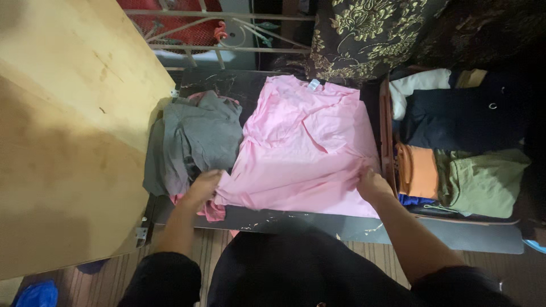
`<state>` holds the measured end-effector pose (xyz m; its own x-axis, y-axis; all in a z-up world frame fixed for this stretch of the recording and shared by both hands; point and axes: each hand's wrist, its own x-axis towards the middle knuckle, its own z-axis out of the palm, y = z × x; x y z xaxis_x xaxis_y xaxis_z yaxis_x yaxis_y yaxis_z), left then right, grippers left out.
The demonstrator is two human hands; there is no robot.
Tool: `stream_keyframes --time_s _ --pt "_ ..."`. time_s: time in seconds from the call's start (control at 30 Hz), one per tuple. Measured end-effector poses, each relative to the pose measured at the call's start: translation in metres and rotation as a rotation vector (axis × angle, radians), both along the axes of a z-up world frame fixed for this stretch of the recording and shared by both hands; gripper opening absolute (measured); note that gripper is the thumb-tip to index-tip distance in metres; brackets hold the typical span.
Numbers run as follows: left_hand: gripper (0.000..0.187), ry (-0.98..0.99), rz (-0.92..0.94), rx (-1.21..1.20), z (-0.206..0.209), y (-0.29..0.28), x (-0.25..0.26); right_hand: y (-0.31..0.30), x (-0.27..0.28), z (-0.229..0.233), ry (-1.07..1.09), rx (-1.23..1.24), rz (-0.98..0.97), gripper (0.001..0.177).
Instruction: The person folds a pair of dark pants and a pink shirt by hand on a dark surface and places them into a packed suitcase.
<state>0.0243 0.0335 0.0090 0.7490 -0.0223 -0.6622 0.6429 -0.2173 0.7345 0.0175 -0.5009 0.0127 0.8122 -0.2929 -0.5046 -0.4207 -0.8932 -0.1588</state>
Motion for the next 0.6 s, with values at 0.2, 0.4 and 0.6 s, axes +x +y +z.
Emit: stream_keyframes --time_s 0.2,0.4,0.6 --pt "0.036 -0.197 0.027 0.449 -0.04 -0.005 0.013 0.011 0.01 0.022 0.093 0.012 -0.055 0.042" --pt "0.04 -0.088 0.061 0.4 -0.037 -0.021 0.006 0.02 0.011 0.036 0.127 -0.044 0.078 0.069" --pt "0.029 0.017 0.098 -0.011 -0.023 -0.021 0.001 0.077 -0.016 0.053 0.238 0.098 0.628 0.077"
